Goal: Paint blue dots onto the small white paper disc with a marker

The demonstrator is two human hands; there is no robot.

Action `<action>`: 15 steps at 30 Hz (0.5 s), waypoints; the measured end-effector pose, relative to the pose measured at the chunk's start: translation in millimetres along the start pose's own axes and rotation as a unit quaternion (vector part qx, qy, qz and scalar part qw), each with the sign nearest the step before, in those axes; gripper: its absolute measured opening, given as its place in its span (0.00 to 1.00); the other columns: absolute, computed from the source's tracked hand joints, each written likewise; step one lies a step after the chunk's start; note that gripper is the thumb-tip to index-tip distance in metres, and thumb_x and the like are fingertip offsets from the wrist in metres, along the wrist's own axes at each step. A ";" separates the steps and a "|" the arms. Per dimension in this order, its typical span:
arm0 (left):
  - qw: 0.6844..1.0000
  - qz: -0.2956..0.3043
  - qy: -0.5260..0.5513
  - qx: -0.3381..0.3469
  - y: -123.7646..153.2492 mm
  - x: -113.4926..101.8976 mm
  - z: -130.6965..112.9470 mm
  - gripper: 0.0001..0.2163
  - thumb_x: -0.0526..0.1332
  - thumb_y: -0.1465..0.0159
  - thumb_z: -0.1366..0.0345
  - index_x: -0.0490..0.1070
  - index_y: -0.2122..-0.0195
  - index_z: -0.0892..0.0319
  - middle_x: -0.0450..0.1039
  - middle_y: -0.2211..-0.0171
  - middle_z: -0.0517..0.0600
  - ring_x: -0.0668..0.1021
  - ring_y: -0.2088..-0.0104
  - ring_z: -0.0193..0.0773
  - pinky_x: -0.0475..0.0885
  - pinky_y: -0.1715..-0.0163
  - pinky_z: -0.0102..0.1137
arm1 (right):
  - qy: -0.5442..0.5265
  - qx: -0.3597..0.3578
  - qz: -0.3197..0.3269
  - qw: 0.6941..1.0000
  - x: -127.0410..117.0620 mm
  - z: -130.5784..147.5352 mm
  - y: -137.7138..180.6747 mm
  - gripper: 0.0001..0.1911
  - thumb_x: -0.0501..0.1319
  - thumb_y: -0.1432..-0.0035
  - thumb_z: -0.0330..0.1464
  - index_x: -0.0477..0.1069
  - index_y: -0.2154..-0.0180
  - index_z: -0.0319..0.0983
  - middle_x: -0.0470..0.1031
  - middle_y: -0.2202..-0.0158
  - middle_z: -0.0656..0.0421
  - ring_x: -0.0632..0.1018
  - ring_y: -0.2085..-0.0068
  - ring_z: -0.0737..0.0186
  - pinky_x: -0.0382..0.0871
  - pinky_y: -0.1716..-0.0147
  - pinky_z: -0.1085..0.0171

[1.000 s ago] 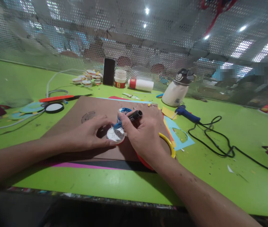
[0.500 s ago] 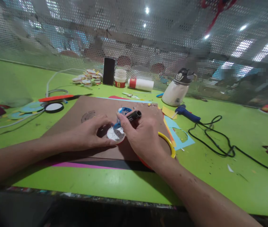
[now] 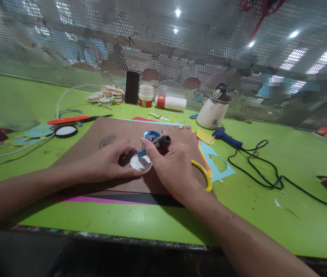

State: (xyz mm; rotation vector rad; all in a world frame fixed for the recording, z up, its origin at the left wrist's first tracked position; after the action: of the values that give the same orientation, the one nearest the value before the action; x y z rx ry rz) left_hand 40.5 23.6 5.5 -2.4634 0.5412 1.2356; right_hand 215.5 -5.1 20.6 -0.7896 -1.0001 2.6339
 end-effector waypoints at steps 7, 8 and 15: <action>1.000 0.000 -0.019 -0.002 1.5 -1.0 -0.3 0.18 0.68 0.47 0.50 0.72 0.66 0.59 0.70 0.69 0.48 0.70 0.70 0.38 0.60 0.72 0.32 | 0.000 0.031 -0.001 1.000 0.9 -1.8 0.7 0.19 0.66 0.42 0.34 0.68 0.82 0.39 0.71 0.84 0.64 0.70 0.81 0.69 0.65 0.80 0.68; 1.000 0.000 -0.022 -0.001 1.7 -1.0 -0.3 0.18 0.68 0.47 0.49 0.72 0.66 0.59 0.70 0.69 0.48 0.70 0.70 0.38 0.60 0.72 0.32 | -0.004 0.033 -0.002 0.999 0.2 -1.7 0.0 0.19 0.66 0.42 0.34 0.68 0.82 0.39 0.71 0.84 0.64 0.70 0.81 0.69 0.65 0.80 0.68; 1.000 0.016 0.005 0.012 3.4 -0.5 -0.8 0.18 0.65 0.44 0.48 0.75 0.62 0.58 0.74 0.70 0.46 0.73 0.71 0.38 0.59 0.75 0.31 | -0.060 0.026 -0.087 0.994 -11.1 4.1 -9.8 0.21 0.65 0.40 0.42 0.70 0.82 0.41 0.70 0.84 0.63 0.70 0.83 0.68 0.67 0.80 0.65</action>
State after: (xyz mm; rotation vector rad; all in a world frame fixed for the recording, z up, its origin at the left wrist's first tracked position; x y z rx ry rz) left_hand 39.2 20.4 5.9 -2.4509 0.5961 1.2229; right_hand 222.5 -4.3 34.2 -0.5125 -0.9778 2.5709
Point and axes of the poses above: each hand's wrist, its own y-axis away from the middle knuckle, its own x-axis out of the palm, z = x × y, the point moved 1 cm from there along -y, towards the middle knuckle
